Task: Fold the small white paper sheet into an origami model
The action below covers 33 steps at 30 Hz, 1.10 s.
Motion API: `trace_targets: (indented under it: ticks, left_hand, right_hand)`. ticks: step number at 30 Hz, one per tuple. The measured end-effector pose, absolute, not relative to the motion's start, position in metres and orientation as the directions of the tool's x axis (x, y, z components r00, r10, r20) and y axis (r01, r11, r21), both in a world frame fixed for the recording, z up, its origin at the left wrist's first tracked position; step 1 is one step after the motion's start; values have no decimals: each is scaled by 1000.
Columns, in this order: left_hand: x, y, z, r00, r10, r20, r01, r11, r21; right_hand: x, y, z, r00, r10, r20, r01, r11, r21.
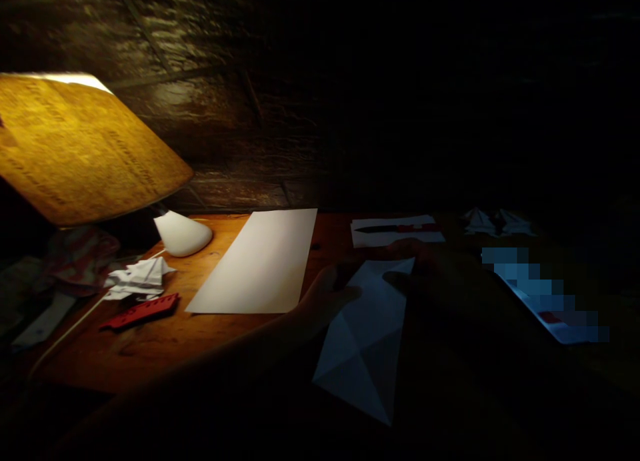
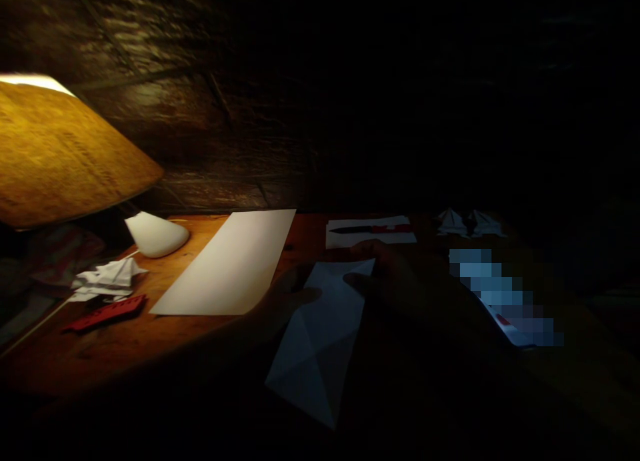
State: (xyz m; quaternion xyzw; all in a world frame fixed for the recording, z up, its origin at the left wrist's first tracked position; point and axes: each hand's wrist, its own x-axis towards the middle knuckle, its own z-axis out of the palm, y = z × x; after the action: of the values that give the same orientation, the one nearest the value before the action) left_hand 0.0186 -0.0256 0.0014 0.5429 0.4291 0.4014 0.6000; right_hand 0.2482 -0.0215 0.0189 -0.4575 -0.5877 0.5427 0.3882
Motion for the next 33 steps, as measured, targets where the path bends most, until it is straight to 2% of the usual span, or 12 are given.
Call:
trace_targets:
  ticks: [5,9,14,19,22,25,27,31,32,33]
  left_hand:
    - [21,-33,3,312,937,-159,-42,181,983]
    - [23,-37,4,252,948,-193,-121,229,966]
    - [22,-37,7,223,947,-232,-217,280,935]
    - [22,-32,2,202,944,-260,-269,309,912]
    - [25,-32,0,227,942,-246,-266,303,915]
    - [28,-34,-1,250,944,-215,-239,275,931]
    - [28,-35,1,256,948,-188,-199,242,950]
    - [21,-30,7,247,963,-113,-95,140,986]
    - [19,-27,9,237,969,-70,-48,84,995]
    - [16,-24,11,270,962,39,123,-74,990]
  right_hand:
    - [239,-27,16,-305,952,28,36,41,-999]
    - [234,-31,13,-384,923,-14,1,-15,-1000]
    - [234,-34,10,-304,952,-27,232,47,-972]
    - [232,-37,1,-191,967,168,390,232,-891]
    - [230,-39,0,-152,966,208,480,256,-839]
    - [230,-39,4,-141,969,201,521,246,-817]
    - [233,-38,9,-167,970,175,475,235,-848]
    - [243,-32,19,-357,933,47,327,172,-929]
    - [246,-31,21,-383,923,33,342,175,-923]
    - [248,-29,21,-401,916,34,376,198,-905]
